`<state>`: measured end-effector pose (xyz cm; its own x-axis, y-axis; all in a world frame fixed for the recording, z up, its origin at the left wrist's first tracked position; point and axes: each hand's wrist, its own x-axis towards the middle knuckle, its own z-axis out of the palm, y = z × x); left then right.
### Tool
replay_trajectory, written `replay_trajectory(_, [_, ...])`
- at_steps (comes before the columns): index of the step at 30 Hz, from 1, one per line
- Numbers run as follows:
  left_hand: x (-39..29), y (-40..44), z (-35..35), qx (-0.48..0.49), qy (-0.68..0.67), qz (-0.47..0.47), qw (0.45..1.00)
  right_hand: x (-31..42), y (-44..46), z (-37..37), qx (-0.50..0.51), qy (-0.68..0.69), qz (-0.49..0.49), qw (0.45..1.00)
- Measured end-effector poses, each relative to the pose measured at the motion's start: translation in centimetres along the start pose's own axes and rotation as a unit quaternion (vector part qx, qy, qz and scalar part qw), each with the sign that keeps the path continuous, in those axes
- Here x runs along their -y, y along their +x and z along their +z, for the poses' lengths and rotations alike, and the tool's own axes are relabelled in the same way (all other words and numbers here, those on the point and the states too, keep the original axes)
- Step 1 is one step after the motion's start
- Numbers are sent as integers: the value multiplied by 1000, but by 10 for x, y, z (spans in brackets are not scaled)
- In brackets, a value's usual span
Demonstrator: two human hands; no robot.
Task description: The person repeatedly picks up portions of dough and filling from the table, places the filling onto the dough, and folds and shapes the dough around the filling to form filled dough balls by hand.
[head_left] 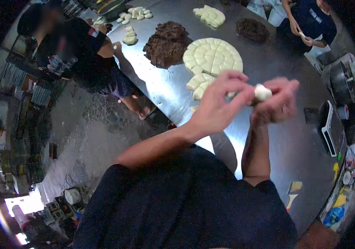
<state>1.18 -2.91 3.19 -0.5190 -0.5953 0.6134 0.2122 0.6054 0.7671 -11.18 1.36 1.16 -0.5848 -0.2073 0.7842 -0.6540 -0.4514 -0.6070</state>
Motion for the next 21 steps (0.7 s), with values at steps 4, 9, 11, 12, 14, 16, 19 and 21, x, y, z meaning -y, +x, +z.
replay_trajectory(4, [21, 1, -21, -153, -210, -222, 940, 48, -39, 55, 16, 40, 65, 997])
replay_trajectory(9, [108, -37, -130, -79, -239, -343, 905, 26, -80, 86, 219, 91, 230, 944])
replay_trajectory(11, [118, -49, -168, -79, -311, -473, 820, -7, -115, 114, 396, 51, 85, 913])
replay_trajectory(12, [137, -71, -186, -78, -311, -477, 818, -30, -143, 119, 485, 114, 73, 864])
replay_trajectory(14, [163, -107, -211, -87, -116, -580, 802, -45, -166, 139, 475, 121, 398, 775])
replay_trajectory(16, [161, -121, -222, -144, -153, -589, 780, -90, -169, 183, 437, -63, 239, 865])
replay_trajectory(19, [169, -141, -229, -210, -192, -584, 760, -181, -169, 262, 377, -170, -28, 910])
replay_trajectory(21, [179, -146, -238, -260, -284, -612, 691, -207, -175, 284, 394, -200, -78, 894])
